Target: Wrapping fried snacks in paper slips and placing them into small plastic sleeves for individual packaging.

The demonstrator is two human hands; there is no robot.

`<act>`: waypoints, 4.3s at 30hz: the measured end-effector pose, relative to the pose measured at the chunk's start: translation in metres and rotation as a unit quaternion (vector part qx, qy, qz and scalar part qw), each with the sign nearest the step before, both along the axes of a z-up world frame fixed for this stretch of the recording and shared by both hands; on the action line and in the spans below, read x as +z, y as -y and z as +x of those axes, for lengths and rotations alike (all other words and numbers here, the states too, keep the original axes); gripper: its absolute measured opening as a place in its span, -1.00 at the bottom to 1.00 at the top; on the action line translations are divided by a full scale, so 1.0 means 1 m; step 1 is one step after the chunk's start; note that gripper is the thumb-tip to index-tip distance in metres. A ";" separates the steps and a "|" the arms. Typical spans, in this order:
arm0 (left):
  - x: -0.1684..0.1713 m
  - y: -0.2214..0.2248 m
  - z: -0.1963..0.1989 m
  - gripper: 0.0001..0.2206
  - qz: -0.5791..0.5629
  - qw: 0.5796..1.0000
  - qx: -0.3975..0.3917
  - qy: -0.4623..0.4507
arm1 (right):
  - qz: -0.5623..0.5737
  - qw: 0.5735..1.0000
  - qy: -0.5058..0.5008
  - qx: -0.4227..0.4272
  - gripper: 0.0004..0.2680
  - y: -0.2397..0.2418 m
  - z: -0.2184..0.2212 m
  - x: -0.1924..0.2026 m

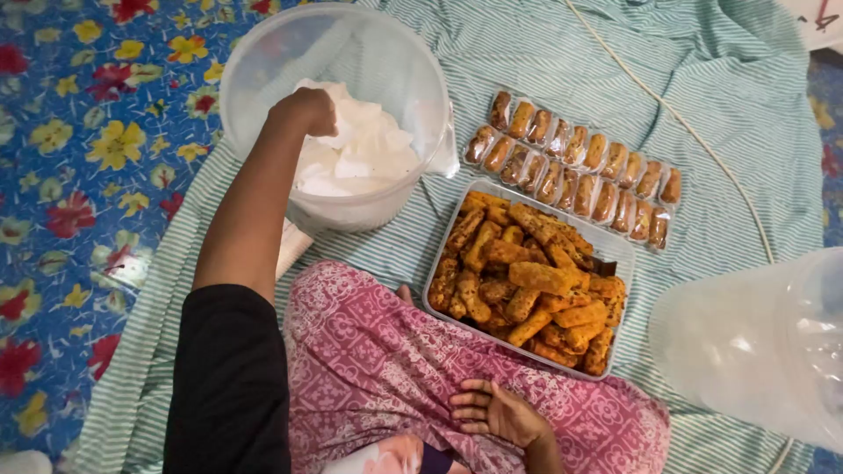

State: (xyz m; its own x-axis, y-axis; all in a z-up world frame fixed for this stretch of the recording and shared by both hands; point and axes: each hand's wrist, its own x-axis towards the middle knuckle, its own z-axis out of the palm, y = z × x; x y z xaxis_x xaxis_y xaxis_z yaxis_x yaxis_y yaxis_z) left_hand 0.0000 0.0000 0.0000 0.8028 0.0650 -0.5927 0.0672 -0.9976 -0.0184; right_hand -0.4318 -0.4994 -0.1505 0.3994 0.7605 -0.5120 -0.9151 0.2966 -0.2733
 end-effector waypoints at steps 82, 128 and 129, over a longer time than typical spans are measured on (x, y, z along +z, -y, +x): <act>0.018 0.313 -0.275 -0.31 -0.837 0.349 0.397 -0.139 | -0.490 0.727 0.329 -0.350 -0.90 -0.072 0.097 0.125; -0.130 0.196 -0.167 -0.75 -0.729 0.522 0.433 0.094 | -0.017 0.999 0.033 0.038 -0.72 -0.034 0.012 -0.022; -0.124 0.199 -0.169 -0.70 -0.739 0.519 0.421 0.084 | 0.000 0.999 0.011 0.032 -0.72 -0.033 0.012 -0.027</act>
